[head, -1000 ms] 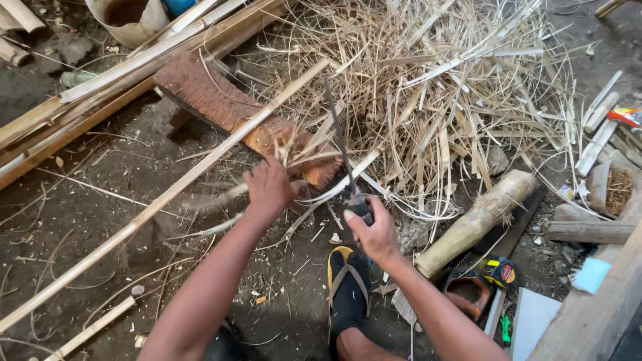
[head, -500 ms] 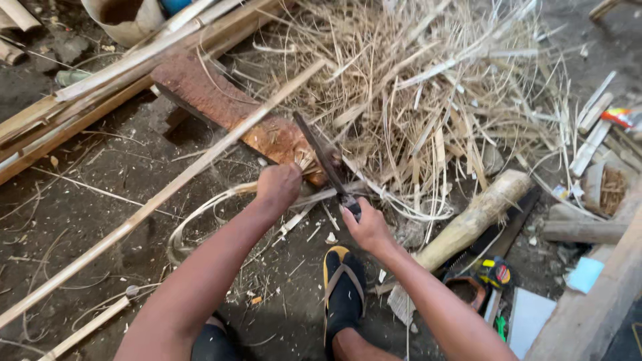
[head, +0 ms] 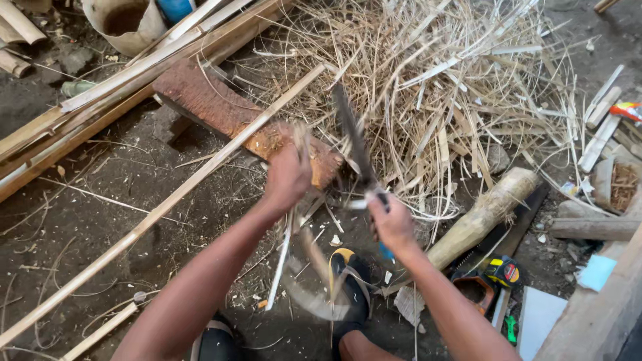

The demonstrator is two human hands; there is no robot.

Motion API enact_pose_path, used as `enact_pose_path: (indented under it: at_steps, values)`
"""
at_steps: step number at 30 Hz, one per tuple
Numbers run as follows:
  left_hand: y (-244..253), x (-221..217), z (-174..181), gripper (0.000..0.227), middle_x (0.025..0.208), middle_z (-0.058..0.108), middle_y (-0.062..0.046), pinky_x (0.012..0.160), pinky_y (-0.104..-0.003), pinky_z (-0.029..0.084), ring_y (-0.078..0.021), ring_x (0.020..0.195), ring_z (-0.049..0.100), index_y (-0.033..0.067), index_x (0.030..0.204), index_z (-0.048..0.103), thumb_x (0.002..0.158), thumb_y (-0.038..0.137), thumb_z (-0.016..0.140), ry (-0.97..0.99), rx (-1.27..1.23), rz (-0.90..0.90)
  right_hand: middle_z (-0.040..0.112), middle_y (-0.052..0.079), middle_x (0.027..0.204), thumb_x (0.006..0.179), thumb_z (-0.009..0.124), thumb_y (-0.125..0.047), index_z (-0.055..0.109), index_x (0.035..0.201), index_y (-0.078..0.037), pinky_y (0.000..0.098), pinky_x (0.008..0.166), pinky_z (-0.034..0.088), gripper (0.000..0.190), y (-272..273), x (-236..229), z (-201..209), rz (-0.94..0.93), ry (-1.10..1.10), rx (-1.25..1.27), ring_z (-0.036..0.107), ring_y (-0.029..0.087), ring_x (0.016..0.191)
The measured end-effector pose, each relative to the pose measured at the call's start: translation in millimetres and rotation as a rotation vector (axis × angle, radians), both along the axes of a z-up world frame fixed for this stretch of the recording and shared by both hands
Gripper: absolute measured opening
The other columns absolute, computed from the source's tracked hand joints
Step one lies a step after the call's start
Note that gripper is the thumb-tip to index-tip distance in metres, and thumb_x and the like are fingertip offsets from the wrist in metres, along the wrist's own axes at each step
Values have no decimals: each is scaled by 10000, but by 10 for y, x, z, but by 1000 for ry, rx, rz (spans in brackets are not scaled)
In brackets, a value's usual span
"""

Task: The person uses a machete to shave and smooth thin bamboo strips on a wooden block. They repeatedly draw the blade along the strips to remove outer layers and create a smooth surface.

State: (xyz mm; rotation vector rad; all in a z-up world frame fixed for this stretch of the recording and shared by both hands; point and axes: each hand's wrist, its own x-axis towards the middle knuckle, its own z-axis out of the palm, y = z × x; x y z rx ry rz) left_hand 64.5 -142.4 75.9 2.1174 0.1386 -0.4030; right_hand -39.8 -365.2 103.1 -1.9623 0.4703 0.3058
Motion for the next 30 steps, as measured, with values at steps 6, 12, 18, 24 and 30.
enact_pose_path:
  at_steps: [6, 12, 18, 24, 30]
  values:
    - [-109, 1135, 563, 562, 758, 516, 1, 506, -316, 418, -135, 603, 470, 11, 1017, 565, 1122, 528, 372, -665, -554, 553, 592, 25, 767, 1055, 577, -399, 521, 1004, -62, 298, 470, 523, 345, -193, 68, 559, -178, -602, 307, 593, 113, 574]
    - [-910, 1931, 932, 761, 763, 517, -59, 560, -393, 397, -243, 634, 470, 21, 845, 549, 1069, 737, 424, -311, -340, 66, 582, 20, 765, 1024, 573, -389, 509, 1010, -78, 297, 464, 547, 318, 50, 36, 740, -313, -666, 380, 597, 111, 572]
    - [0, 403, -136, 417, 1116, 647, -155, 932, -464, 545, -289, 1046, 637, -10, 1135, 669, 943, 360, 654, -100, 86, -298, 584, 47, 699, 1007, 596, -371, 536, 963, -55, 295, 413, 501, 325, 90, -94, 265, -145, -188, 316, 548, 127, 500]
    - [2545, -961, -650, 516, 1062, 680, -168, 840, -500, 599, -310, 970, 706, 30, 1167, 649, 813, 366, 817, 326, 978, 97, 589, 28, 699, 924, 632, -354, 592, 989, -97, 295, 397, 456, 269, -47, 147, -136, -166, 167, 359, 567, 120, 500]
    - [2926, -1319, -932, 295, 1179, 810, -153, 884, -496, 639, -337, 1023, 804, 92, 1233, 748, 1053, 207, 546, 583, 1029, -30, 567, 33, 687, 967, 622, -378, 519, 963, -96, 322, 416, 455, 300, -336, 284, -472, -318, 260, 299, 552, 140, 507]
